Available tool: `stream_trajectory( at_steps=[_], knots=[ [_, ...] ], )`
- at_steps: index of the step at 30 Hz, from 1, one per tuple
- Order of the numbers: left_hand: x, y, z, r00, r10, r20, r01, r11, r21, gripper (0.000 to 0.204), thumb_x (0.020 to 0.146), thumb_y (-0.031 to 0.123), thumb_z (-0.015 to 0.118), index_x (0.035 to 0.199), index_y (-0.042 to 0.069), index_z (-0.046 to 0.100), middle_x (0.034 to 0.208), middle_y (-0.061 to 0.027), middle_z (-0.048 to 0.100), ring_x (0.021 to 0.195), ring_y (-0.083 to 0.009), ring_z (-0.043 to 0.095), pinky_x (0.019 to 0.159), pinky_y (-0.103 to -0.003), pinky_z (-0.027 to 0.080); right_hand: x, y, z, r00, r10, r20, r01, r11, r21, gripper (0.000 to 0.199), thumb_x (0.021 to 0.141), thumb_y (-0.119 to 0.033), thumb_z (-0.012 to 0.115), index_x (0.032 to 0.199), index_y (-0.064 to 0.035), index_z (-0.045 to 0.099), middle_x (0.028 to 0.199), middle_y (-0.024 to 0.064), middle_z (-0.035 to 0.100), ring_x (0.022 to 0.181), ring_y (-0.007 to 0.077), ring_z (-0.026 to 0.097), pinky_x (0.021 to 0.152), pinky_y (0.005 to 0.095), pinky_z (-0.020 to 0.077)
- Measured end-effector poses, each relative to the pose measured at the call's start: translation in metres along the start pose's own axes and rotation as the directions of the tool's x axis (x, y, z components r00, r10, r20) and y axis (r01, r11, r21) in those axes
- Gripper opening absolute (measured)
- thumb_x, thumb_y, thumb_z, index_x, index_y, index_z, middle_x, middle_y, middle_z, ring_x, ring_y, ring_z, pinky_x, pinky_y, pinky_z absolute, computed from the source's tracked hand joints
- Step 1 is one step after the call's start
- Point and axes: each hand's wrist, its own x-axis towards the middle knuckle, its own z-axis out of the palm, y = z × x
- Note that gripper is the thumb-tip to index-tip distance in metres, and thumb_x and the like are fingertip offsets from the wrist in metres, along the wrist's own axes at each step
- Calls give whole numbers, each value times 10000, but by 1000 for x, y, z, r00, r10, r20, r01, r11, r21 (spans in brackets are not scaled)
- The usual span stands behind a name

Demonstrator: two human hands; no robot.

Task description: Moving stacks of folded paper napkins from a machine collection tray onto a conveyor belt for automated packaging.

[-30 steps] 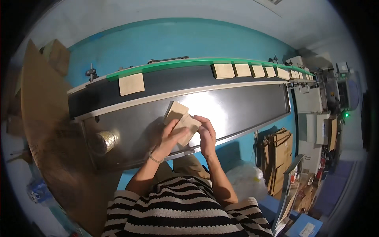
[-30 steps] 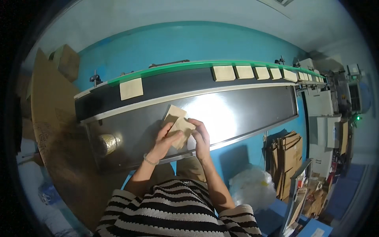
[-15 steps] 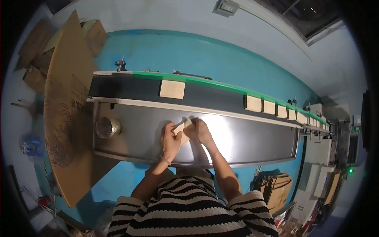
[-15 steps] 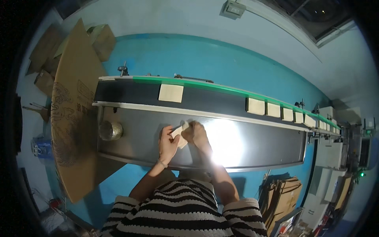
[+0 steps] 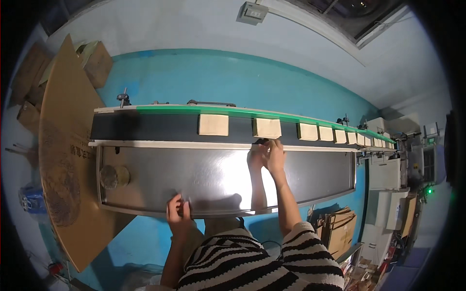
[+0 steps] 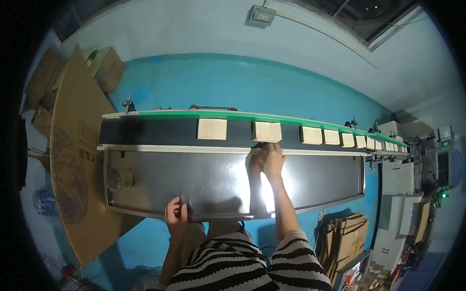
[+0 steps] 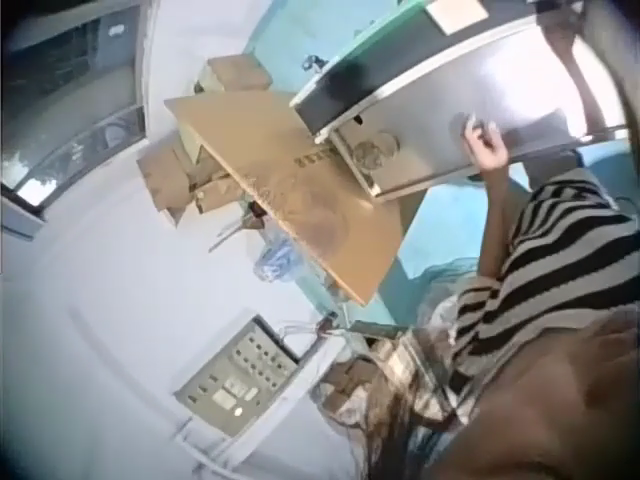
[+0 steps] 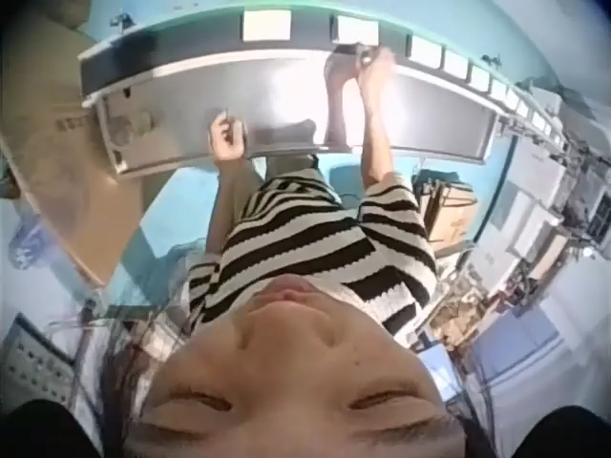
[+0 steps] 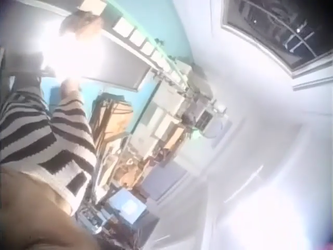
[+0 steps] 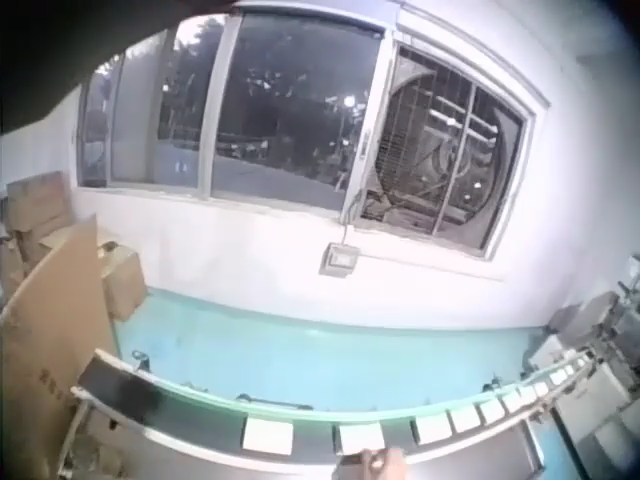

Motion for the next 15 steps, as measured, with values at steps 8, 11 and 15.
stream_trajectory(
  at_steps=[8, 11, 15],
  knots=[
    [-132, -41, -153, 973, -124, -194, 164, 965, 205, 235, 892, 119, 671, 1111, 44, 631, 986, -113, 650, 865, -266, 643, 788, -385, 510, -90, -147, -6, 942, -317, 112, 249, 881, 403, 236, 800, -80, 667, 1002, 16, 592, 943, 208, 595, 882, 408, 574, 749, 460, 473],
    [-206, 31, -192, 957, -280, -71, 289, 920, 266, 216, 912, 136, 640, 1117, 70, 640, 1022, -109, 662, 959, -278, 643, 803, -426, 509, -208, -203, -44, 756, -593, 276, 387, 745, 543, 192, 947, -152, 619, 836, 0, 578, 695, 137, 527, 577, 248, 480, 557, 377, 409],
    [-319, -48, -304, 976, 171, -136, -97, 895, 435, 289, 808, 162, 654, 1085, 80, 632, 1039, -100, 645, 954, -300, 640, 807, -390, 506, -439, -333, -25, 181, -976, 120, 446, 190, 874, 71, 893, -92, 641, 899, -22, 627, 791, 116, 620, 673, 227, 594, 618, 335, 483]
  ],
)
